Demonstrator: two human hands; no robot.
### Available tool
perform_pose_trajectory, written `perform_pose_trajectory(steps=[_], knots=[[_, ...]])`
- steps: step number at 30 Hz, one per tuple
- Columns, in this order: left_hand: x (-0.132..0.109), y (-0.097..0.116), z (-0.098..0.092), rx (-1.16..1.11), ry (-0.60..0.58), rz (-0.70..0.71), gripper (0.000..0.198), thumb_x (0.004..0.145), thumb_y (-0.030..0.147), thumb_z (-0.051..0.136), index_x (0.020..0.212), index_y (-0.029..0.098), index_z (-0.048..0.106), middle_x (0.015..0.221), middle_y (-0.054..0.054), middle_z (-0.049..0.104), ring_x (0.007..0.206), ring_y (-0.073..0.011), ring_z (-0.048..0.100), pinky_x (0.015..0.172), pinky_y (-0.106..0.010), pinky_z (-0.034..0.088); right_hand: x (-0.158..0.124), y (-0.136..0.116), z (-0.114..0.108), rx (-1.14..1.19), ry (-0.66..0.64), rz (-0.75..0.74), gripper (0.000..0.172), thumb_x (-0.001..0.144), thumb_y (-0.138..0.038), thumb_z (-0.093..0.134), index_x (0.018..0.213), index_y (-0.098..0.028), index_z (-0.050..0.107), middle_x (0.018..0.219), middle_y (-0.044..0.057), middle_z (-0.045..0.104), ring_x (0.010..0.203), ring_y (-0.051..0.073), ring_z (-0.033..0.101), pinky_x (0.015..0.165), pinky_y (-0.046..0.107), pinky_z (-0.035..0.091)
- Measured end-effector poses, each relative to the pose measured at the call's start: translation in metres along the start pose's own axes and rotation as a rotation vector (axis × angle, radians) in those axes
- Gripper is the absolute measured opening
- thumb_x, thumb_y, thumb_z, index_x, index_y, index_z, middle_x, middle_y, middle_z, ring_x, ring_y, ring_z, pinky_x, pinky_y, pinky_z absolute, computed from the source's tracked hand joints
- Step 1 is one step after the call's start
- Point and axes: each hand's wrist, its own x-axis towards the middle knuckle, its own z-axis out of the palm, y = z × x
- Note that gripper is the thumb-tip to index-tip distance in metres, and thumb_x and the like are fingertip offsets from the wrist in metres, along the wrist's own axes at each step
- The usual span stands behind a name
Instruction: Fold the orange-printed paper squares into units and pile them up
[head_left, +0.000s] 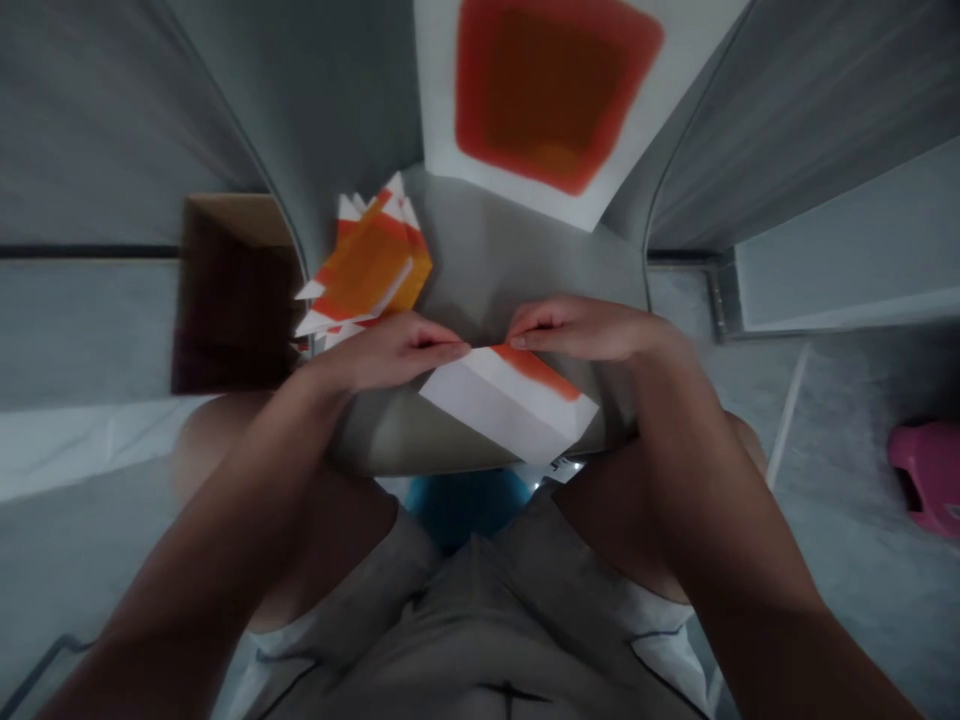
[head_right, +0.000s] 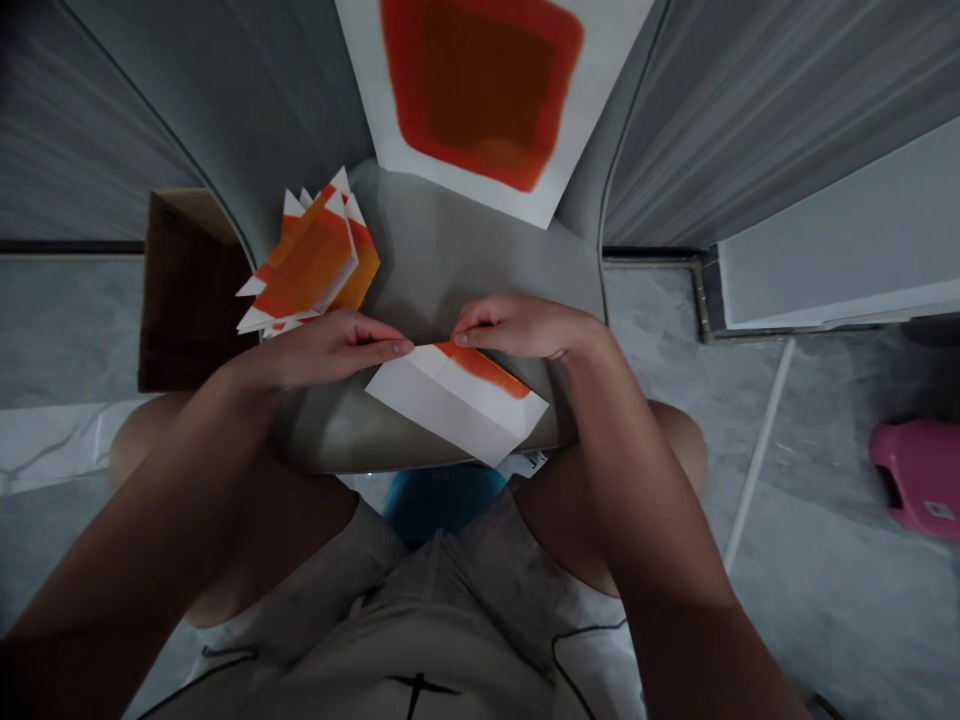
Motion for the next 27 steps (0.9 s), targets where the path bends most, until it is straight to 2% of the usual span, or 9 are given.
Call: perform_pose_trajectory(steps=[3,9,12,15,20,25,27], knots=[[-0.0011,-0.0008,-0.0006,-0.001,0.006,0.007,0.040,0.095,0.056,0.058,0.091,0.021,0.078,0.074,0.001,0.064,0.067,-0.0122,0.052,0.058,-0.023,0.035,-0.0026,-0.0026,-0.0015,-0.015,-0.012,0.006,0.028,0.093,-0.051,0.068,0.092,-0.025,0.079,0.095,0.002,0.077,0.086,0.020,0.066,0.072,0.030,0.052],[-0.0019,-0.0029,0.0022,0.020,0.068,0.021,0.044,0.095,0.058,0.057,0.076,0.020,0.069,0.067,0.001,0.055,0.063,-0.0121,0.046,0.056,-0.024,0.032,-0.0049,-0.0072,0.0025,-0.084,0.080,0.094,0.048,0.095,-0.067,0.063,0.080,-0.024,0.075,0.076,0.001,0.067,0.074,0.017,0.059,0.063,0.029,0.043],[-0.0011,-0.0045,0.0018,0.043,0.075,0.022,0.045,0.095,0.059,0.056,0.076,0.021,0.069,0.067,0.001,0.054,0.064,-0.0127,0.046,0.057,-0.025,0.031,-0.0041,-0.0059,0.0046,-0.091,0.049,0.056,0.045,0.092,-0.066,0.066,0.082,-0.023,0.075,0.079,0.000,0.067,0.075,0.016,0.057,0.064,0.028,0.043],[0.0001,-0.0051,-0.0001,0.070,0.080,0.005,0.046,0.095,0.060,0.055,0.077,0.021,0.072,0.067,0.001,0.056,0.064,-0.0126,0.047,0.057,-0.025,0.031,-0.0033,-0.0031,0.0042,-0.100,0.020,-0.008,0.041,0.095,-0.060,0.062,0.085,-0.023,0.075,0.086,0.001,0.069,0.079,0.017,0.058,0.068,0.028,0.045],[-0.0004,-0.0030,-0.0024,0.077,0.116,-0.028,0.045,0.093,0.062,0.060,0.087,0.022,0.078,0.075,0.000,0.065,0.069,-0.0128,0.053,0.060,-0.024,0.034,-0.0054,-0.0023,0.0017,-0.103,0.025,-0.001,0.033,0.096,-0.054,0.062,0.090,-0.024,0.076,0.092,0.002,0.073,0.082,0.018,0.061,0.069,0.029,0.048],[-0.0001,-0.0015,0.0028,0.024,0.184,-0.007,0.043,0.090,0.061,0.066,0.083,0.021,0.078,0.069,0.001,0.063,0.068,-0.0116,0.052,0.059,-0.024,0.033,-0.0041,-0.0019,0.0055,-0.098,0.087,0.032,0.042,0.094,-0.062,0.066,0.079,-0.024,0.074,0.075,0.000,0.066,0.072,0.016,0.058,0.063,0.029,0.043],[0.0009,-0.0013,0.0059,-0.018,0.176,0.020,0.044,0.091,0.061,0.065,0.080,0.020,0.076,0.068,0.002,0.061,0.066,-0.0109,0.050,0.058,-0.024,0.033,-0.0024,-0.0013,0.0081,-0.089,0.093,0.035,0.041,0.090,-0.063,0.070,0.081,-0.024,0.076,0.077,0.000,0.067,0.074,0.017,0.059,0.064,0.029,0.043]])
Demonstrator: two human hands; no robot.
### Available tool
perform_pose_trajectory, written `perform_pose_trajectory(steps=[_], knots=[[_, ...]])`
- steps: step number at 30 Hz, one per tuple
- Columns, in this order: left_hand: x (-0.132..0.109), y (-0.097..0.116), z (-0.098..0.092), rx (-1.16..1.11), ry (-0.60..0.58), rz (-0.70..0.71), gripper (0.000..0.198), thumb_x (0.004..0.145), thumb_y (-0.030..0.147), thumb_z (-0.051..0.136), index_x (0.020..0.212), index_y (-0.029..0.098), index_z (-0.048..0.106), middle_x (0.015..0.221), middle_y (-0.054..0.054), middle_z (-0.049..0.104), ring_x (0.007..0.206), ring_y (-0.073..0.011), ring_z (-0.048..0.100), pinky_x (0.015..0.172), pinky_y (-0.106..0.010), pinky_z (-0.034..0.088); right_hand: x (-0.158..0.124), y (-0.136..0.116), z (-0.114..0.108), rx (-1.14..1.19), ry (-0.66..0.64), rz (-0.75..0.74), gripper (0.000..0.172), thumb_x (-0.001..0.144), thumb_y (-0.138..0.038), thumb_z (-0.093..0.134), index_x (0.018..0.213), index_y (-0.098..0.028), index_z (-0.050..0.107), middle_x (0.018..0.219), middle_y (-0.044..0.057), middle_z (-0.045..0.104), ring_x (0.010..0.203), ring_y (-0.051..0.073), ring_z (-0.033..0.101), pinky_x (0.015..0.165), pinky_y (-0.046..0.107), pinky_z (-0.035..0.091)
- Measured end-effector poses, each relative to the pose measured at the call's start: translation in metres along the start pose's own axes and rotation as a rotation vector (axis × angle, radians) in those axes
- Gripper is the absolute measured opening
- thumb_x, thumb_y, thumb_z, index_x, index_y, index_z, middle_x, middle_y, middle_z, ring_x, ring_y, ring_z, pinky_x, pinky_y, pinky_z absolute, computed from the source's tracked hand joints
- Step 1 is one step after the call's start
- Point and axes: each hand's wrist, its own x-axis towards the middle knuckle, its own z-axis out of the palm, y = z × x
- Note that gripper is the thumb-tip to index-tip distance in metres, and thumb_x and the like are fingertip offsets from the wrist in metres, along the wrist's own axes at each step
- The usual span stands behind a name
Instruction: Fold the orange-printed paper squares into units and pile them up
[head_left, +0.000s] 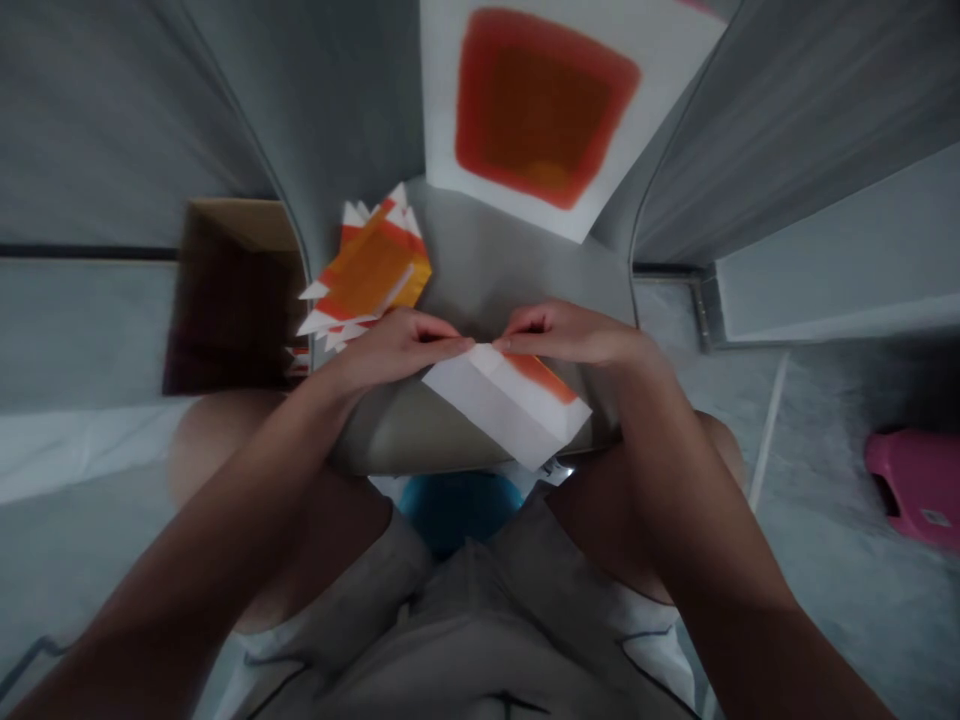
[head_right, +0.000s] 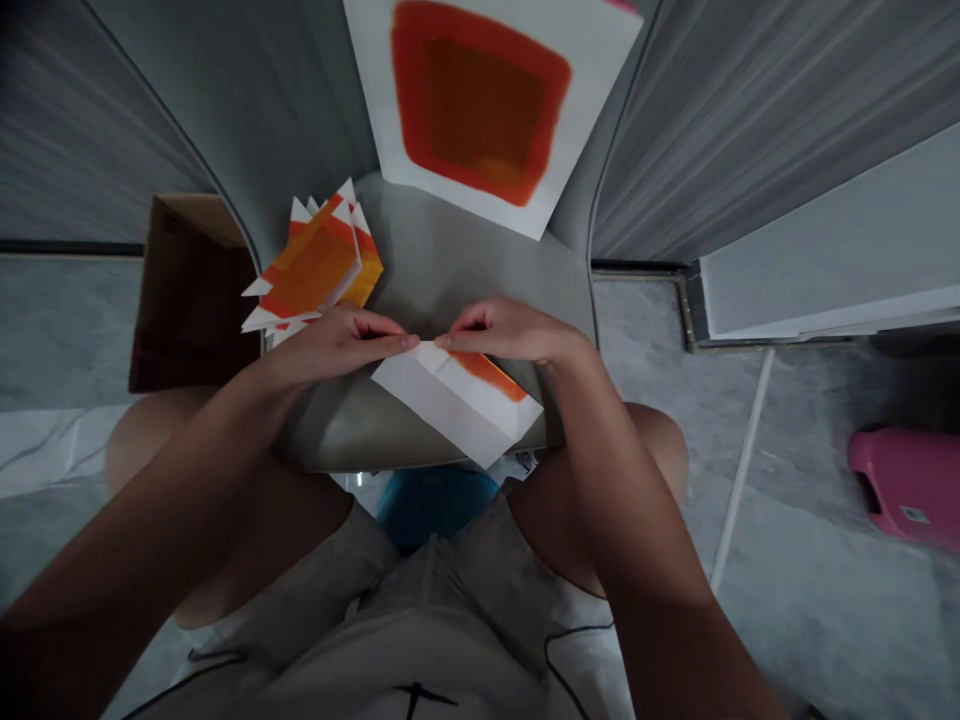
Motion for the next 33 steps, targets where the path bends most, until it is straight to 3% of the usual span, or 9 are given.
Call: perform_pose_trajectory(steps=[4,8,14,21,28,33], knots=[[0.001,-0.001,0.005,-0.014,-0.020,0.041,0.042,0.093,0.057,0.064,0.078,0.019,0.075,0.068,0.002,0.061,0.065,-0.0105,0.050,0.058,-0.023,0.034,0.002,0.000,0.002,0.006,0.020,-0.024,0.038,0.086,-0.059,0.074,0.088,-0.021,0.080,0.087,0.002,0.072,0.081,0.017,0.061,0.070,0.029,0.045],[0.003,-0.003,0.008,0.012,-0.004,0.060,0.040,0.093,0.055,0.065,0.080,0.019,0.078,0.069,0.002,0.066,0.066,-0.0110,0.054,0.058,-0.023,0.036,0.001,-0.001,0.000,-0.031,-0.007,-0.012,0.037,0.085,-0.056,0.072,0.084,-0.020,0.080,0.085,0.001,0.069,0.078,0.016,0.059,0.067,0.028,0.043],[0.003,-0.002,0.009,-0.022,-0.013,0.133,0.035,0.094,0.053,0.066,0.106,0.024,0.082,0.095,-0.001,0.079,0.084,-0.0149,0.067,0.071,-0.023,0.047,0.000,-0.003,0.001,-0.044,-0.013,0.031,0.034,0.085,-0.053,0.074,0.091,-0.020,0.081,0.085,0.002,0.073,0.080,0.017,0.062,0.068,0.029,0.045],[0.004,-0.002,0.015,0.054,-0.023,0.081,0.040,0.089,0.059,0.070,0.085,0.021,0.082,0.067,0.002,0.068,0.063,-0.0112,0.055,0.054,-0.023,0.035,-0.003,-0.014,0.004,-0.043,-0.014,0.039,0.039,0.085,-0.059,0.074,0.094,-0.021,0.081,0.088,0.002,0.076,0.082,0.018,0.064,0.070,0.029,0.047],[0.004,-0.005,0.016,0.071,-0.048,0.075,0.040,0.086,0.061,0.072,0.084,0.022,0.083,0.064,0.002,0.067,0.060,-0.0108,0.053,0.052,-0.024,0.033,0.000,-0.007,0.008,-0.037,-0.046,-0.034,0.038,0.085,-0.058,0.073,0.087,-0.021,0.081,0.087,0.001,0.071,0.079,0.016,0.061,0.067,0.026,0.044],[0.002,0.000,0.015,0.080,-0.062,0.103,0.034,0.090,0.055,0.070,0.103,0.028,0.084,0.087,0.001,0.079,0.079,-0.0152,0.067,0.065,-0.024,0.044,-0.001,-0.006,0.011,-0.048,-0.056,-0.042,0.029,0.087,-0.048,0.072,0.081,-0.021,0.080,0.084,0.000,0.066,0.075,0.014,0.060,0.064,0.027,0.043]])
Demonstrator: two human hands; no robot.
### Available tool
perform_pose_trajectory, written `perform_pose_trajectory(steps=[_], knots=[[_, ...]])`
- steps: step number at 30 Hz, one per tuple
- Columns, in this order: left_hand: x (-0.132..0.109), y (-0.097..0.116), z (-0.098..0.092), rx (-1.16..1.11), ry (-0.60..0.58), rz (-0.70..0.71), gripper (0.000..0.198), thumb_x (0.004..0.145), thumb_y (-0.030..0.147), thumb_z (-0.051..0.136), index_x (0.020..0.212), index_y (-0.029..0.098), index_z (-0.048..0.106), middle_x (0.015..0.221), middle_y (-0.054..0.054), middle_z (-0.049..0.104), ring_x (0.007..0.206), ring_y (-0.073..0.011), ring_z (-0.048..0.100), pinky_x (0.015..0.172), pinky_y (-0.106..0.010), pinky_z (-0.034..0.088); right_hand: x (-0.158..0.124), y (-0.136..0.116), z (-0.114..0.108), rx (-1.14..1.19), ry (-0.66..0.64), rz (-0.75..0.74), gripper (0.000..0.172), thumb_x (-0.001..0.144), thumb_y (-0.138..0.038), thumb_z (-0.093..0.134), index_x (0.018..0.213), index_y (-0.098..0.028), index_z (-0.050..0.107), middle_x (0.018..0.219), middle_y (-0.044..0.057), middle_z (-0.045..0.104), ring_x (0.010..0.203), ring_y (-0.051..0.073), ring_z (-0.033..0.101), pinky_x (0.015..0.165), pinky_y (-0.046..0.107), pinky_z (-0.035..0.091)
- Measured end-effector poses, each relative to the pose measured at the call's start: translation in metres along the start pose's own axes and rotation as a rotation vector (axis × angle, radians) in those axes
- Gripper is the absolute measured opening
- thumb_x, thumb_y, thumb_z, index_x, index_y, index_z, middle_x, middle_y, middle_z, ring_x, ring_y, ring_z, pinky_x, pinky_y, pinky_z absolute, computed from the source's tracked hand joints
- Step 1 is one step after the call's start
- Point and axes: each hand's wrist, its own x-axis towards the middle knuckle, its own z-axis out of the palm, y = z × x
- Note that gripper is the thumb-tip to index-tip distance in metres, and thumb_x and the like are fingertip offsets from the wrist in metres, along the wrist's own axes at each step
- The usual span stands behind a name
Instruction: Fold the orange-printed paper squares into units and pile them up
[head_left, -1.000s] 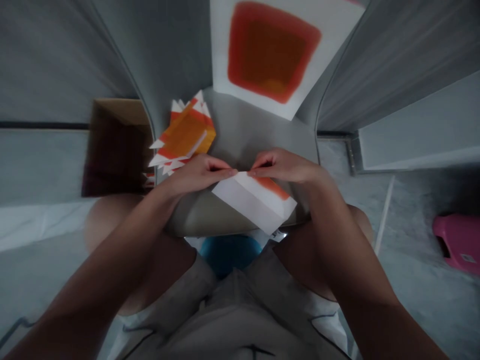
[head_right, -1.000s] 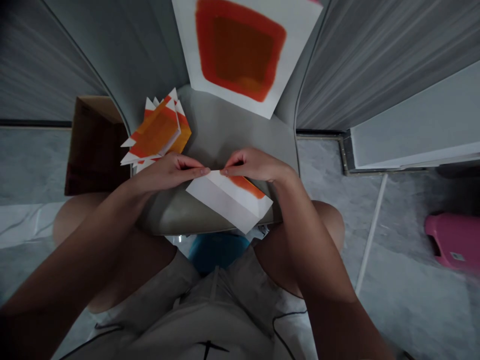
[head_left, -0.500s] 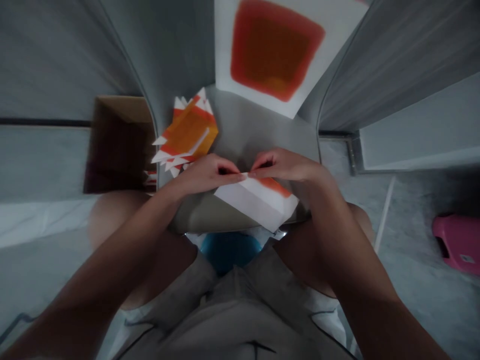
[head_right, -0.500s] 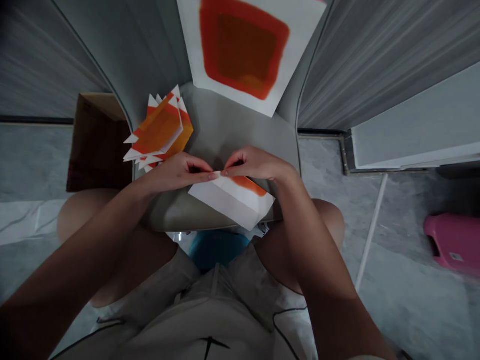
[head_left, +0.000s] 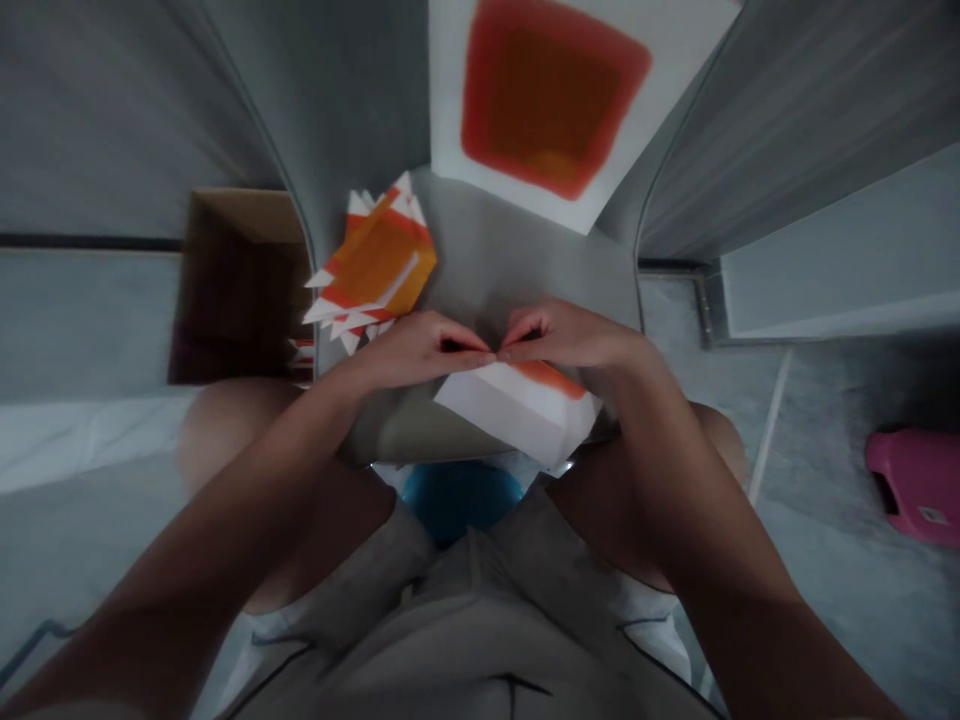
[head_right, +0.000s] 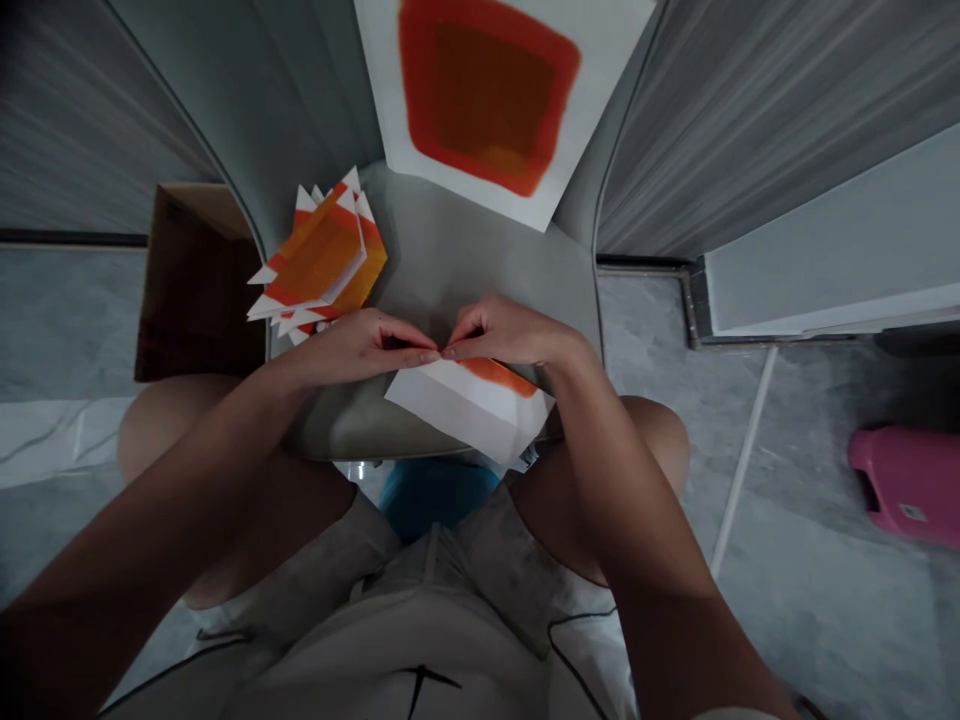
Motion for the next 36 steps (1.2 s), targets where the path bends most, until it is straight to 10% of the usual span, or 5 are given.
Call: perform_pose_trajectory(steps=[14,18,22,29,36], knots=[[0.000,0.002,0.008,0.044,0.060,-0.024,0.032,0.092,0.050,0.066,0.089,0.022,0.081,0.077,0.001,0.076,0.070,-0.0136,0.062,0.063,-0.025,0.041,-0.002,-0.003,0.001,-0.064,0.041,-0.012,0.032,0.092,-0.052,0.069,0.084,-0.022,0.080,0.088,0.003,0.072,0.081,0.017,0.063,0.068,0.029,0.046],[0.000,0.000,0.012,0.018,0.167,-0.011,0.031,0.093,0.050,0.067,0.091,0.021,0.081,0.082,0.001,0.077,0.074,-0.0140,0.064,0.065,-0.026,0.042,-0.004,-0.004,0.010,-0.205,0.268,-0.049,0.030,0.098,-0.045,0.064,0.092,-0.022,0.081,0.093,0.005,0.074,0.089,0.021,0.066,0.081,0.034,0.051],[-0.011,-0.001,0.029,-0.054,0.380,-0.039,0.031,0.094,0.048,0.066,0.101,0.021,0.078,0.081,0.001,0.075,0.070,-0.0135,0.063,0.064,-0.026,0.043,-0.023,-0.008,0.043,-0.301,0.702,-0.145,0.033,0.105,-0.043,0.054,0.118,-0.024,0.077,0.116,0.010,0.073,0.114,0.028,0.065,0.102,0.046,0.052],[-0.056,-0.006,0.089,-0.192,0.923,-0.164,0.021,0.098,0.036,0.058,0.112,0.022,0.062,0.073,0.003,0.064,0.065,-0.0138,0.061,0.066,-0.026,0.047,-0.059,0.021,0.135,-0.427,0.668,-0.335,0.068,0.094,-0.045,0.074,0.156,-0.031,0.051,0.150,0.014,0.053,0.137,0.036,0.053,0.116,0.059,0.047],[-0.078,-0.012,0.122,-0.213,1.058,-0.150,0.025,0.099,0.040,0.058,0.111,0.020,0.069,0.095,-0.005,0.077,0.083,-0.0173,0.072,0.078,-0.029,0.056,-0.028,0.028,0.181,-0.601,0.778,-0.386,0.026,0.104,-0.025,0.056,0.118,-0.027,0.078,0.127,0.013,0.070,0.122,0.030,0.061,0.107,0.052,0.051]])
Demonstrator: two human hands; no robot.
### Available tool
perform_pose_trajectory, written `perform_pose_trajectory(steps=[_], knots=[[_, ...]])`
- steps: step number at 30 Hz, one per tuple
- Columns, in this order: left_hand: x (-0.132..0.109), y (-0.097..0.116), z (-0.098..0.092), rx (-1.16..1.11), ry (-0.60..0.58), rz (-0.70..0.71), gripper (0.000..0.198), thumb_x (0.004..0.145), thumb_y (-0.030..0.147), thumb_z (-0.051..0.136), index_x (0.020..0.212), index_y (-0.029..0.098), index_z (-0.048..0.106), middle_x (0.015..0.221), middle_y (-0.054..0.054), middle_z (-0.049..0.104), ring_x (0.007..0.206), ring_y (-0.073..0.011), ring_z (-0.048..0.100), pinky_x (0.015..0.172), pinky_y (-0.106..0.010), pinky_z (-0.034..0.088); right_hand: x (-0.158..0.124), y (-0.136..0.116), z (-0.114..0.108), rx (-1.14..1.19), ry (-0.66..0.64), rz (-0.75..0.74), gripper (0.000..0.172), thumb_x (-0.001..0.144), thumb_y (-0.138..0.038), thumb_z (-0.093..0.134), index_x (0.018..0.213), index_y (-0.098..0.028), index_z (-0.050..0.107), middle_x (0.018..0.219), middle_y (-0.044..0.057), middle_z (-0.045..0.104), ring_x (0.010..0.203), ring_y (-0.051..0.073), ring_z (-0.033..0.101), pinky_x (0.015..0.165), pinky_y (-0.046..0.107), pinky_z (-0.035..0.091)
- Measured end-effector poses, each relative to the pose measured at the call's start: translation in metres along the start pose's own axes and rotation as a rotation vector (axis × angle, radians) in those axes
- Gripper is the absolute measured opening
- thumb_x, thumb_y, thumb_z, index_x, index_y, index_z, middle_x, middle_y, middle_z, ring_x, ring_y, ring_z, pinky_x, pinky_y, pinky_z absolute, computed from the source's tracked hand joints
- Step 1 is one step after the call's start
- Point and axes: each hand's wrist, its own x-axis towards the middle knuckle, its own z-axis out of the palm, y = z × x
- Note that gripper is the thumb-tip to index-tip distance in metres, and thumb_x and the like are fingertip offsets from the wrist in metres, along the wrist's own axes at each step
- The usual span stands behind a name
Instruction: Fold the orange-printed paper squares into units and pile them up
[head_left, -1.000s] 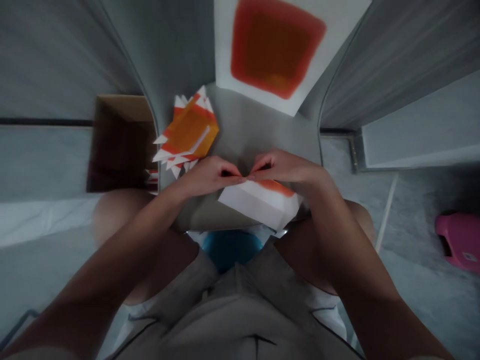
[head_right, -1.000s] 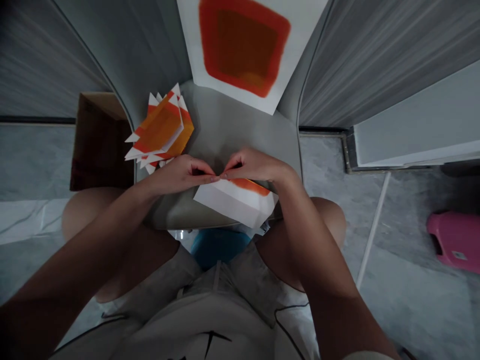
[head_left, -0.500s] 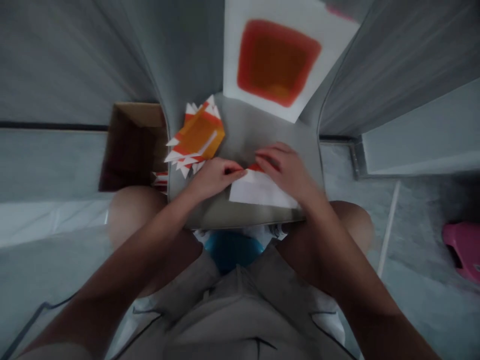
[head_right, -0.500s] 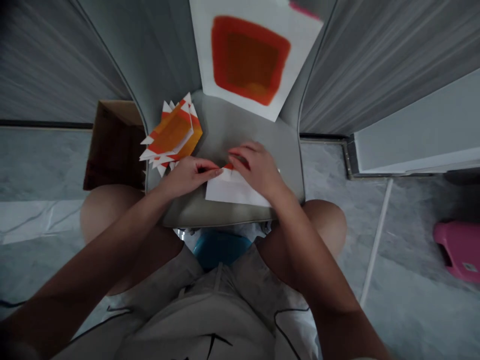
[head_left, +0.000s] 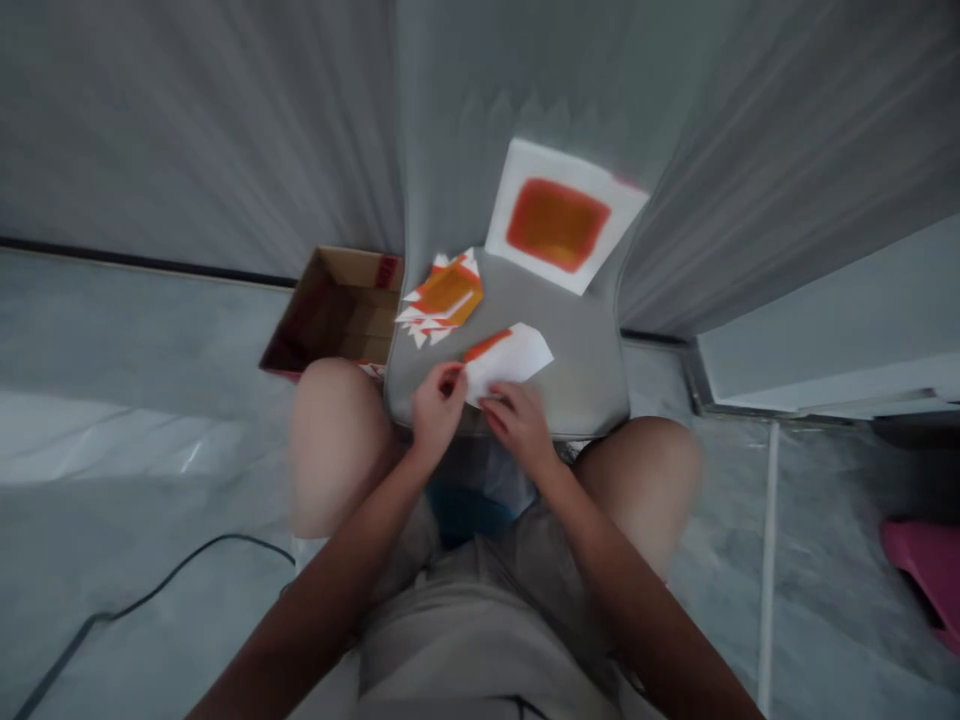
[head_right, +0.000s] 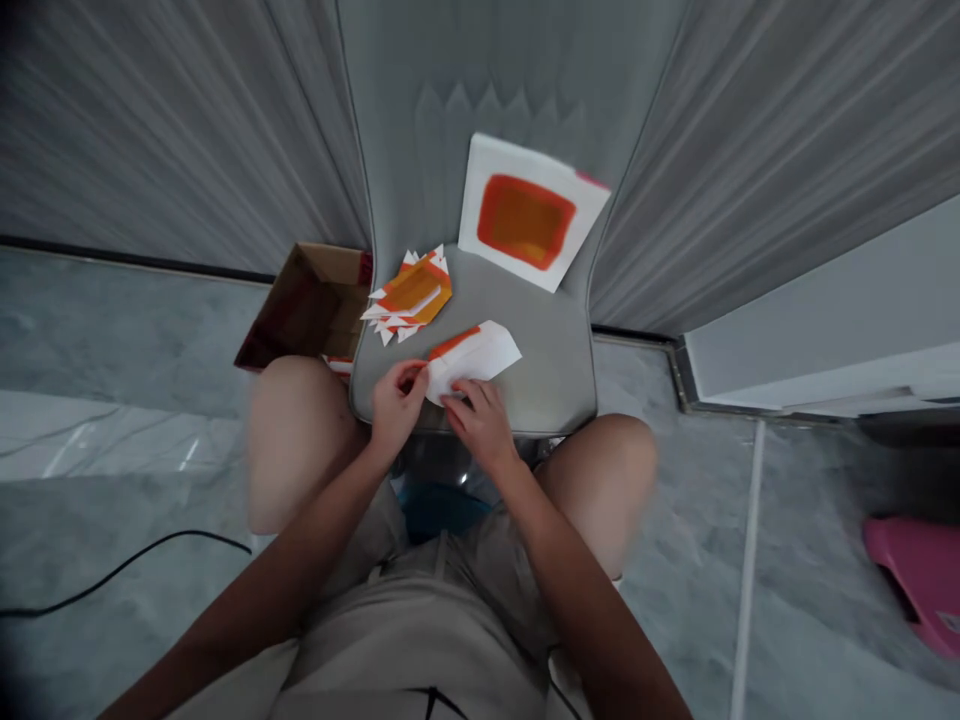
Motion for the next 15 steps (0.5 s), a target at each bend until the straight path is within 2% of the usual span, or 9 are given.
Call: perform_pose_trajectory(steps=[3,7,11,15], knots=[[-0.003,-0.002,-0.004,0.063,-0.014,0.064,0.023,0.099,0.036,0.059,0.112,0.021,0.071,0.099,-0.005,0.079,0.086,-0.0189,0.074,0.082,-0.031,0.057,0.004,0.000,0.008,-0.001,0.066,-0.024,0.025,0.103,-0.023,0.056,0.111,-0.025,0.080,0.120,0.013,0.072,0.117,0.029,0.063,0.103,0.049,0.053],[0.000,-0.003,-0.012,0.329,-0.071,0.250,0.021,0.099,0.030,0.059,0.110,0.023,0.075,0.104,-0.006,0.080,0.095,-0.0233,0.073,0.089,-0.036,0.056,0.002,0.000,0.011,0.068,0.110,0.012,0.021,0.102,-0.025,0.060,0.107,-0.026,0.080,0.117,0.012,0.073,0.114,0.028,0.066,0.101,0.049,0.054],[0.004,-0.004,-0.019,0.422,-0.132,0.335,0.023,0.100,0.036,0.060,0.100,0.023,0.079,0.099,-0.008,0.077,0.096,-0.0252,0.071,0.091,-0.038,0.054,0.003,0.003,0.013,0.175,0.180,0.128,0.018,0.101,-0.033,0.064,0.100,-0.024,0.080,0.107,0.011,0.075,0.104,0.026,0.068,0.097,0.046,0.056],[0.005,-0.009,-0.025,0.430,-0.236,0.378,0.028,0.102,0.043,0.058,0.106,0.023,0.079,0.101,-0.007,0.075,0.092,-0.0223,0.070,0.086,-0.034,0.054,0.009,0.008,0.016,0.207,0.205,0.248,0.017,0.097,-0.035,0.068,0.093,-0.024,0.080,0.105,0.010,0.074,0.105,0.026,0.066,0.098,0.045,0.055]])
